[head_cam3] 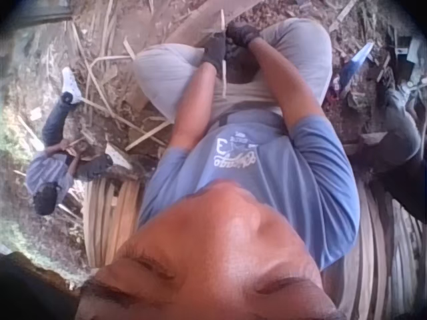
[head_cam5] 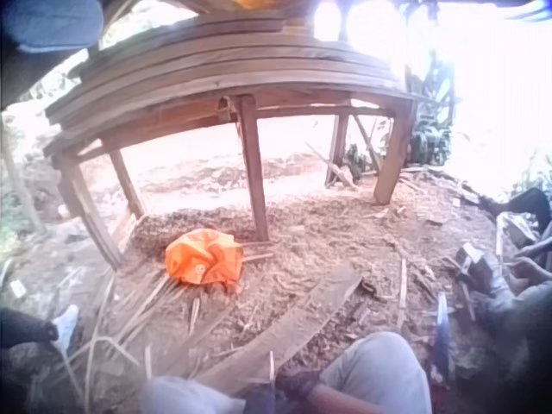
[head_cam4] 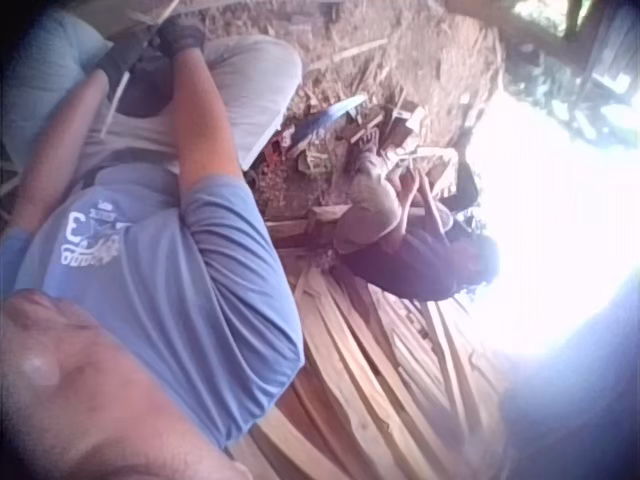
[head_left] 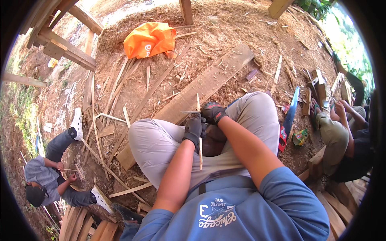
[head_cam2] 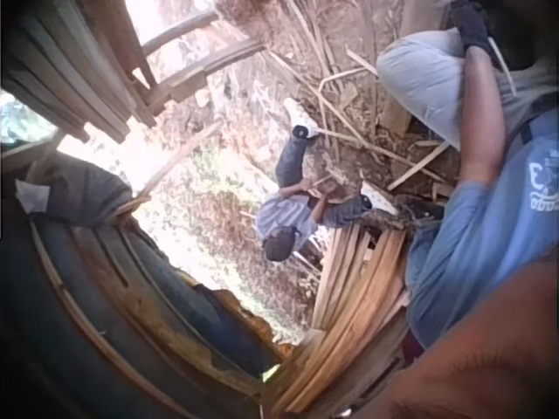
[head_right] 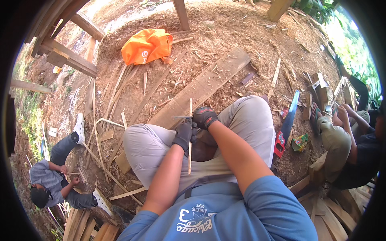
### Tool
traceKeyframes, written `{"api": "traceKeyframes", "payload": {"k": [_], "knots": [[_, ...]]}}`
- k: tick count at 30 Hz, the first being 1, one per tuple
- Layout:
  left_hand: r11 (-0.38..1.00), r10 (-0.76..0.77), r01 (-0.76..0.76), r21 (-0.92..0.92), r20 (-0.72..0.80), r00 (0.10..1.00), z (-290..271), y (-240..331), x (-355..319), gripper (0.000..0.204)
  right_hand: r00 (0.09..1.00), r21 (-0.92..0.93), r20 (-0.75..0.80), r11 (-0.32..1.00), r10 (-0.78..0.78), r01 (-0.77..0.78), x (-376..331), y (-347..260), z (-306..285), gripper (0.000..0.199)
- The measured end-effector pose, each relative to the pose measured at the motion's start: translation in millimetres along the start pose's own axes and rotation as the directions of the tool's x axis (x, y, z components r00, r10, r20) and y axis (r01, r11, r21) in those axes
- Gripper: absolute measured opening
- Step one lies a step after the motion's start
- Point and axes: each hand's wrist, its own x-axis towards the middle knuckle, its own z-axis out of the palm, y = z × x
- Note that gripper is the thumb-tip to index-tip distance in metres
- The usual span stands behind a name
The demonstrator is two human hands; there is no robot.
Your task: The person sits on the ground and uses a knife to sharpen a thin wooden stick, repeatedly scraping the blade along the wood to create a point. The person holds the stick with one hand and the knife with the other, rotating the stick to shape it.
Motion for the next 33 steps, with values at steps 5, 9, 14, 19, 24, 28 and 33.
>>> {"api": "traceKeyframes", "payload": {"k": [5,9,14,19,24,28,33], "knots": [[1.0,0.022,-0.02,-0.016,0.118,0.993,-26,-20,35,0.046,0.956,0.106,0.039,0.95,0.291,-0.294,26,-1,-6,0.033],[0.991,0.033,-0.029,0.131,-0.027,0.999,16,4,-17,0.049,0.952,0.148,0.115,0.943,0.284,-0.299,22,8,-2,0.031],[0.896,0.278,-0.288,0.34,0.079,0.957,-24,-17,29,0.049,0.978,-0.068,0.168,0.988,-0.126,0.139,20,4,-5,0.029],[0.994,-0.071,0.081,-0.072,0.129,0.989,2,8,-14,0.047,0.976,0.079,0.045,0.974,0.211,-0.214,23,1,-7,0.033],[0.998,-0.032,0.038,-0.049,0.118,0.992,-3,4,-10,0.046,0.955,0.145,0.008,0.945,0.296,-0.294,20,-9,-2,0.031],[0.998,-0.007,0.015,-0.058,0.133,0.991,-6,6,-12,0.045,0.929,0.18,-0.035,0.917,0.369,-0.357,20,-16,3,0.033],[0.996,-0.043,0.064,-0.063,0.3,0.953,-10,5,-19,0.042,0.788,0.306,-0.221,0.808,0.574,-0.503,45,27,7,0.036]]}}
